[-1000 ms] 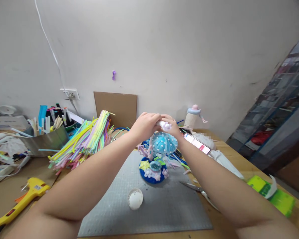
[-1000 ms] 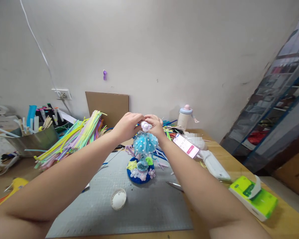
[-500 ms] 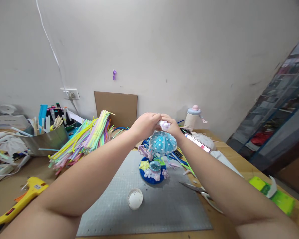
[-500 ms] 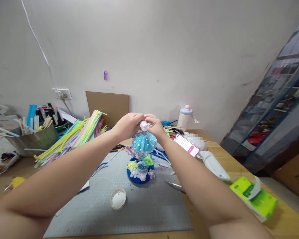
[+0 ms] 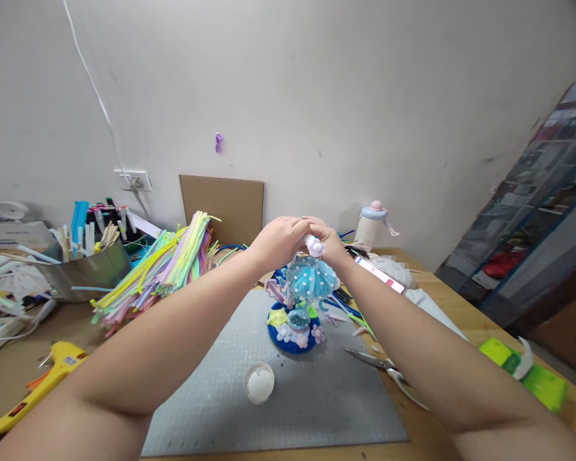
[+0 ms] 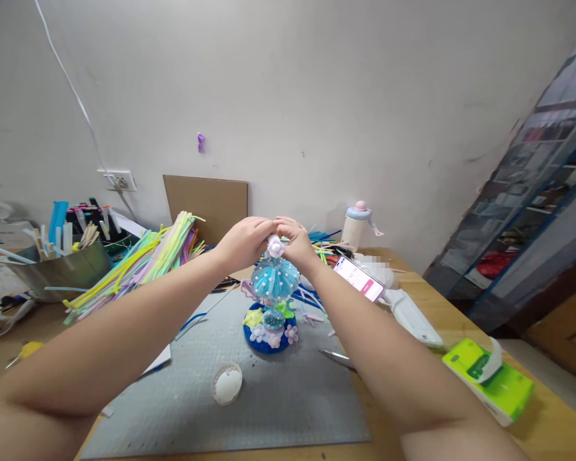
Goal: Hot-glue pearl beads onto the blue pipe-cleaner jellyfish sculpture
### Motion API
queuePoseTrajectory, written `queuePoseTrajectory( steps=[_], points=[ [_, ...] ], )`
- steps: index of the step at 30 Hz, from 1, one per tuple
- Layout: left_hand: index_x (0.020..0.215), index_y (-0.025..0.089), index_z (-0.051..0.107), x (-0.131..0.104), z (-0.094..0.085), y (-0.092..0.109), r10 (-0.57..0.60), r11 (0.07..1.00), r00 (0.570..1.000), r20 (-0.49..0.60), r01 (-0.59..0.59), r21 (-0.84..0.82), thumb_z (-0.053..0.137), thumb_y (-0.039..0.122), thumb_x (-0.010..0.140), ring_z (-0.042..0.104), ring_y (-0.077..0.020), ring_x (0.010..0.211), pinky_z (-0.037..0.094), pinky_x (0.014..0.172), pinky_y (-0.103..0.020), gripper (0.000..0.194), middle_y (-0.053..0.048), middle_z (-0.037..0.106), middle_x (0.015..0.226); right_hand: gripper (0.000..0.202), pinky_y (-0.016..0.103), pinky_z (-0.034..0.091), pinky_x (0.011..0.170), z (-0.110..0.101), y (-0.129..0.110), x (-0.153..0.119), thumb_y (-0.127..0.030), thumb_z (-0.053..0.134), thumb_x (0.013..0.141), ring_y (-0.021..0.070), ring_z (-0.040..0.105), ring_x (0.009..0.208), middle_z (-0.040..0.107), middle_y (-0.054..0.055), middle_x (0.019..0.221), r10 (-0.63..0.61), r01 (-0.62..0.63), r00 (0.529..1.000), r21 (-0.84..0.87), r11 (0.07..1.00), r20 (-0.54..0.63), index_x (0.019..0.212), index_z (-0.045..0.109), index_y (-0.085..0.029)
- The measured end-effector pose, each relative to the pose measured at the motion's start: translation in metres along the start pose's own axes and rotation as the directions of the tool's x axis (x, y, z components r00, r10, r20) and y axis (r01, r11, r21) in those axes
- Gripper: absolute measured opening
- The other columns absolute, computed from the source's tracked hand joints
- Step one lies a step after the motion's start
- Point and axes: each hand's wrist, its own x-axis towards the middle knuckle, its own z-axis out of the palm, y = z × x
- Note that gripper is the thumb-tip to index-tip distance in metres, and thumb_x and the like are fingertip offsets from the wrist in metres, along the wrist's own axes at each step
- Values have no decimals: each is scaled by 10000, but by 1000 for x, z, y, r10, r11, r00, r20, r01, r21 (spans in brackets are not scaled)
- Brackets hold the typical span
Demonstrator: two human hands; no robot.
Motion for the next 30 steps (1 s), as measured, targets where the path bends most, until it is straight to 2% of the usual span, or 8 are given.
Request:
queuePoseTrajectory(
  steps=[10,19,23,25,26,27,28,30],
  points=[
    [916,169,573,1,-8,2,19,994,1000,-11,-20,-107,513,182,824,585,-178,800,410,716,-291,110,-52,659,870,254,487,322,1017,-8,-1,-4,-389,806,556,310,524,1142,663,76,1097,73,-74,997,46,996,30,736,702,-242],
    [971,181,578,-16,-3,5,-30,978,998,-58,17,-209,575,313,841,594,-177,860,433,780,-308,185,-54,654,907,195,403,391,996,-30,2,-34,-325,766,655,248,524,1191,596,49,1261,242,-228,970,319,920,-3,826,718,-244],
    [1039,215,581,-44,-10,13,-273,879,953,-129,193,-435,610,283,816,568,-179,975,430,887,-322,235,-57,628,1017,169,368,399,992,-35,21,-69,-357,713,727,216,536,1172,645,14,1172,452,-366,888,464,807,-87,855,688,-250],
    [1063,240,574,-64,-4,21,-620,628,778,-103,413,-659,623,278,802,553,-175,1021,406,951,-320,269,-45,602,1064,196,388,456,916,-29,33,-93,-383,660,787,213,603,1048,684,24,1064,589,-474,806,525,707,-65,917,669,-237],
    [1062,248,569,-75,3,26,-795,389,606,-11,497,-776,619,277,804,545,-165,1044,393,975,-304,265,-35,591,1078,212,395,484,866,-24,38,-105,-389,623,825,207,628,975,689,37,1031,648,-527,761,548,649,-35,939,659,-214],
    [1049,261,559,-87,11,31,-920,80,369,132,507,-858,622,273,799,540,-152,1054,388,984,-283,258,-16,584,1079,241,401,504,824,-18,41,-117,-389,583,862,198,640,918,684,50,1021,695,-573,719,568,591,2,970,644,-182],
    [1093,260,520,-97,20,38,-941,-48,264,210,512,-858,581,278,826,533,-153,1076,394,983,-291,274,-26,567,1106,265,399,515,796,-12,44,-127,-389,556,885,188,647,879,678,55,1010,733,-611,679,585,533,41,994,630,-160],
    [1064,195,502,-117,39,51,-923,-243,135,359,519,-819,519,253,851,554,-184,1052,435,942,-334,221,-83,562,1073,295,393,524,777,2,43,-144,-405,521,906,179,651,847,675,57,999,778,-656,619,616,435,109,1019,619,-151]
  ],
)
